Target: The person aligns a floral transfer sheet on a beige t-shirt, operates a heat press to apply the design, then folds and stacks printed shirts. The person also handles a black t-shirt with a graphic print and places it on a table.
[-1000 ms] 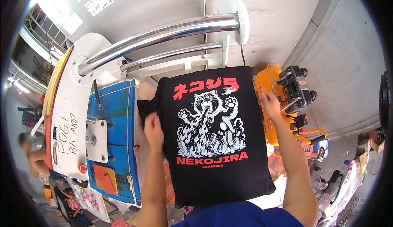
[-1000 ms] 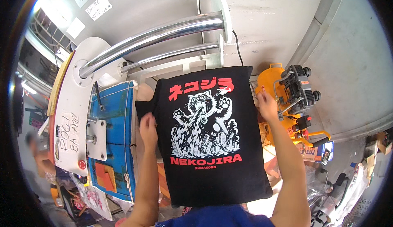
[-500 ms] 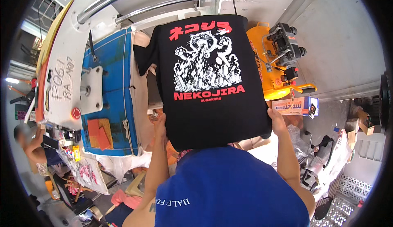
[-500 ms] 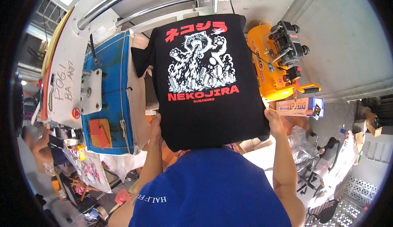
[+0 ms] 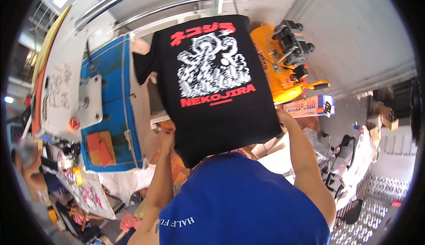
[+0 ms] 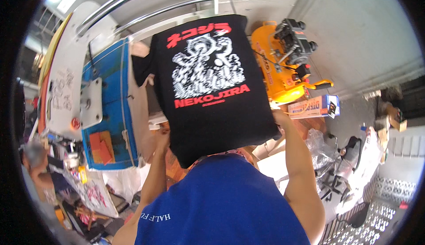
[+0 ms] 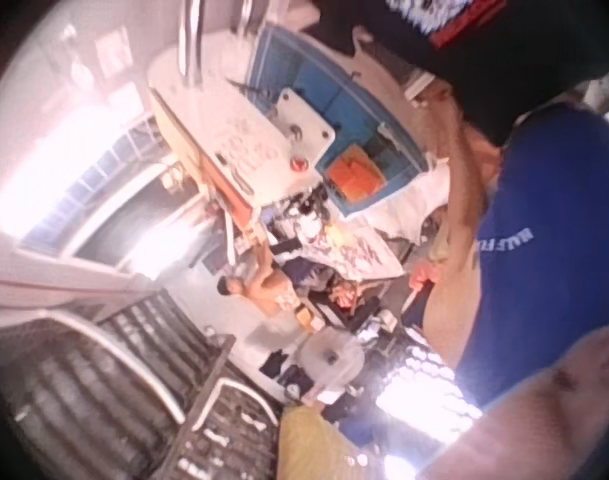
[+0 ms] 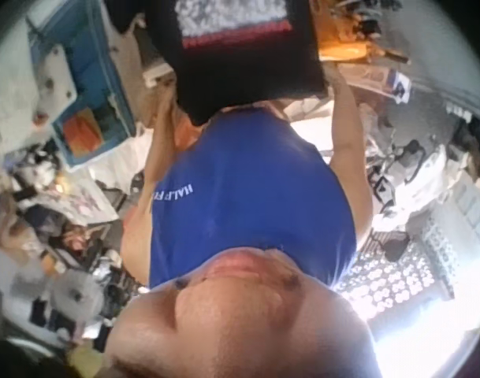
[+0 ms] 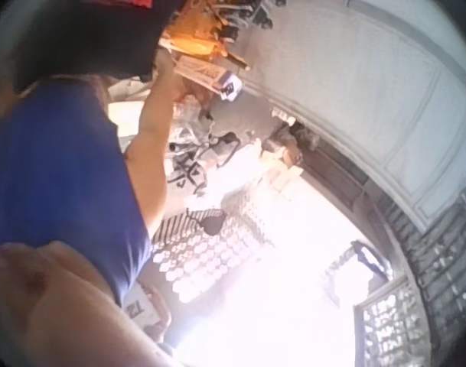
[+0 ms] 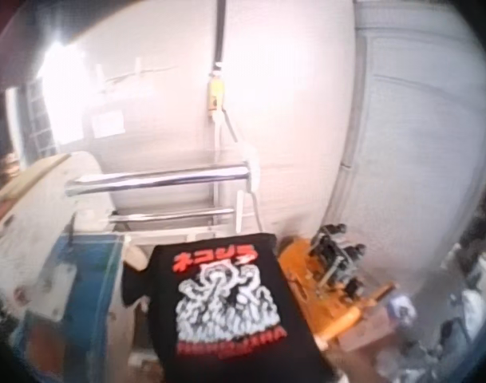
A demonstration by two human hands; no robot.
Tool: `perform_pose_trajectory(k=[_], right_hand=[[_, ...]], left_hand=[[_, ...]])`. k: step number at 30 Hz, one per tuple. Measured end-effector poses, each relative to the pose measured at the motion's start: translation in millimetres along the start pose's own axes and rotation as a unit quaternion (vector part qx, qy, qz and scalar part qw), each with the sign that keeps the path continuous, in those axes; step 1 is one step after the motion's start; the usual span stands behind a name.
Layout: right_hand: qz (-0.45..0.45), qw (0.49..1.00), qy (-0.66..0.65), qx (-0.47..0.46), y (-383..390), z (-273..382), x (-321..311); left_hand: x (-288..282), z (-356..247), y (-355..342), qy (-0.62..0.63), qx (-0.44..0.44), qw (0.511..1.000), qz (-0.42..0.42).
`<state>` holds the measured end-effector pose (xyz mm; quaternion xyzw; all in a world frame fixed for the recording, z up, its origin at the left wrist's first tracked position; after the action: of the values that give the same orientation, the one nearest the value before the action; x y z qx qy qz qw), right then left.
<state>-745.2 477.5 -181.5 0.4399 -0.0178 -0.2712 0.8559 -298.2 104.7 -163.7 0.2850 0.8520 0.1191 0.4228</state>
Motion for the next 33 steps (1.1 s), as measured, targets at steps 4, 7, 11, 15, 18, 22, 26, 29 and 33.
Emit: perform_pose_trajectory(k=[4,7,11,15,18,22,26,29,33], right_hand=[[-0.049,0.993,0.103,-0.034,-13.3,56.3,-24.7],[-0.332,0.900,0.249,-0.135,-35.5,147.9,-39.1],[-0.389,0.725,0.273,-0.499,-21.8,321.8,46.0],[-0.238,0.745,0.382,-0.493,-74.9,406.3,118.1],[-0.265,0.743,0.459,-0.409,-123.0,429.8,109.0],[-0.241,0.756,0.484,-0.369,-131.4,445.3,100.5],[-0.251,0.758,0.502,-0.333,-137.2,443.9,68.9],[-0.234,0.836,0.429,-0.251,-123.8,423.1,28.9],[-0.067,0.953,-0.017,-0.295,-164.8,333.7,-22.8]], left_hand=[[-22.3,-32.1,-36.8,0.184,0.076,0.971,-0.134],[-64.9,-165.7,-51.1,0.038,0.279,0.940,-0.195],[-64.3,-278.6,-119.8,-0.046,0.478,0.865,-0.145],[-11.5,-346.8,-210.0,-0.245,0.426,0.860,-0.137],[3.3,-373.4,-240.6,-0.287,0.383,0.863,-0.162],[-3.8,-379.4,-255.2,-0.288,0.343,0.883,-0.142],[-40.8,-370.5,-282.9,-0.305,0.305,0.898,-0.086],[-71.9,-304.5,-272.0,-0.271,0.302,0.908,-0.110],[-50.0,-225.9,-235.4,-0.060,0.300,0.947,-0.095]])
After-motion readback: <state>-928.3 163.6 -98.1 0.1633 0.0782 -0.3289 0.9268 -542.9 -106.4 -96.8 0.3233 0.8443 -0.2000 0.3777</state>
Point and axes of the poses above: each hand's wrist, its own y-axis away from the middle knuckle, its own x-axis out of the palm, z = x × y, the point moved 4 cm from there along -y, towards the middle knuckle, and after that the axes turned 4 degrees about z, right-handed, at the moved point
